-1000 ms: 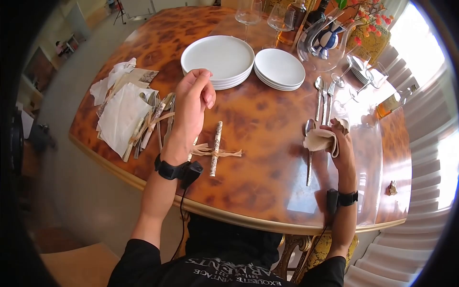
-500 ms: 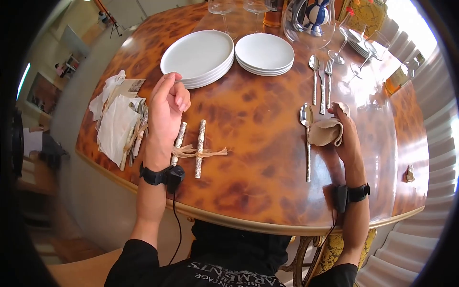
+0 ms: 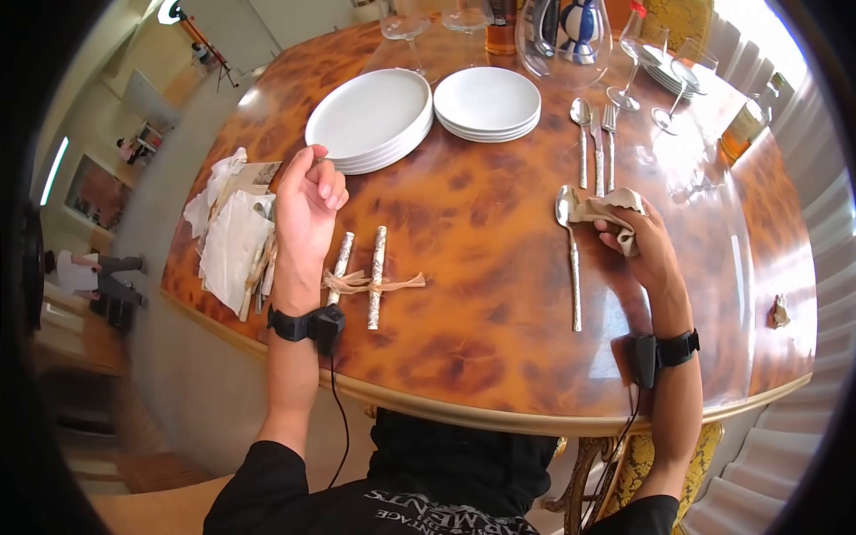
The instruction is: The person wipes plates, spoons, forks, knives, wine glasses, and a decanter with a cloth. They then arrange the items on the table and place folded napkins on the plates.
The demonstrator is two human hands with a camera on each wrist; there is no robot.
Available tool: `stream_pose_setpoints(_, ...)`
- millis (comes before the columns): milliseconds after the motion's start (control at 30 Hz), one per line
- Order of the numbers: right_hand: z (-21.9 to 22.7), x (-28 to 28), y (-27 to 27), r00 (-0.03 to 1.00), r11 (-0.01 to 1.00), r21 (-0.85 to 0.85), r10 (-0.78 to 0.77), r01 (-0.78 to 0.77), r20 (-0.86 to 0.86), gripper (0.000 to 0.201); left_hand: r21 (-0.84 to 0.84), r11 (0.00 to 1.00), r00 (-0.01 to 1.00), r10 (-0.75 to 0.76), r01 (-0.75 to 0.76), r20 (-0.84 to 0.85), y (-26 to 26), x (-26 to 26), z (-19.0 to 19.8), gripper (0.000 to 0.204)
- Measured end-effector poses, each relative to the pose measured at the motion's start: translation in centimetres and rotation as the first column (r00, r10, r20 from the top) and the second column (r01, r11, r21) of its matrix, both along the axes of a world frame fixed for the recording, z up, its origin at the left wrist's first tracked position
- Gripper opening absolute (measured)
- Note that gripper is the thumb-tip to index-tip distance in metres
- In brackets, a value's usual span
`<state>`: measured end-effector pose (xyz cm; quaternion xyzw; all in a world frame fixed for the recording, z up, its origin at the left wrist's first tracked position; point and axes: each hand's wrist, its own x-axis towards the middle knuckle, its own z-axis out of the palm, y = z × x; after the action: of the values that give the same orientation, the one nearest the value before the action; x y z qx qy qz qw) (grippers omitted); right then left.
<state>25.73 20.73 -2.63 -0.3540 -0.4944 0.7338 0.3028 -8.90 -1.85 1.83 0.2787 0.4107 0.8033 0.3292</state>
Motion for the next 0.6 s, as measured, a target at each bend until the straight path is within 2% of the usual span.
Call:
stream_pose_setpoints(67, 0.0, -0.3, -0.2, 0.999, 0.999, -0.025, -0.037, 0.037, 0.015, 0.021, 0.043, 0.998, 0.998, -0.036, 0.034, 0.047, -0.7, -0.7, 0.6, 0.021)
stream_pose_setpoints(167, -1.0, 0.3, 0.1, 1.0, 0.999, 0.033, -0.009, 0.01, -0.01, 0.024, 0.13, 0.991, 0.991, -0.043, 0.027, 0.126, -3.2, -1.5, 2.8, 0.02)
stream_pose_setpoints(233, -2.2, 0.5, 0.9, 1.0, 0.998, 0.056, 0.015, -0.013, -0.025, 0.026, 0.196, 0.98, 0.996, -0.045, 0.028, 0.083, -5.2, -1.7, 4.4, 0.021)
stream_pose_setpoints(333, -1.4, 0.0, 0.0, 0.996, 0.991, 0.098, -0.093, 0.091, 0.014, 0.025, 0.121, 0.992, 0.999, -0.032, 0.032, -0.005, -7.7, -1.9, 5.9, 0.024)
stream_pose_setpoints(367, -2.3, 0.4, 0.7, 0.996, 0.992, 0.094, -0.082, 0.08, 0.019, 0.025, 0.116, 0.993, 1.0, -0.021, 0.021, 0.0, -8.4, -2.4, 5.9, 0.024)
stream_pose_setpoints(433, -3.4, 1.5, 2.0, 0.995, 0.998, -0.008, -0.058, 0.057, -0.085, 0.024, -0.076, 0.996, 0.949, -0.063, 0.041, -0.308, -9.4, -3.4, 5.9, 0.026)
stream_pose_setpoints(467, -3.3, 1.4, 1.8, 0.989, 0.995, -0.073, -0.075, 0.066, -0.125, 0.024, -0.168, 0.985, 0.932, -0.098, 0.04, -0.349, -10.0, -3.6, 5.9, 0.024)
stream_pose_setpoints(500, -2.9, 1.4, 1.6, 0.99, 0.995, -0.082, -0.072, 0.063, -0.121, 0.024, -0.177, 0.983, 0.933, -0.098, 0.037, -0.345, -10.4, -3.8, 5.5, 0.024)
stream_pose_setpoints(567, -2.3, 1.4, 1.4, 0.994, 0.996, -0.052, -0.073, 0.069, -0.084, 0.025, -0.435, 0.892, 0.851, -0.129, -0.125, -0.509, -10.9, -4.5, 4.0, 0.022)
stream_pose_setpoints(600, -1.9, 1.3, 1.1, 0.995, 0.998, -0.034, -0.058, 0.056, -0.077, 0.024, -0.514, 0.847, 0.84, -0.176, -0.137, -0.513, -11.1, -4.8, 3.3, 0.016)
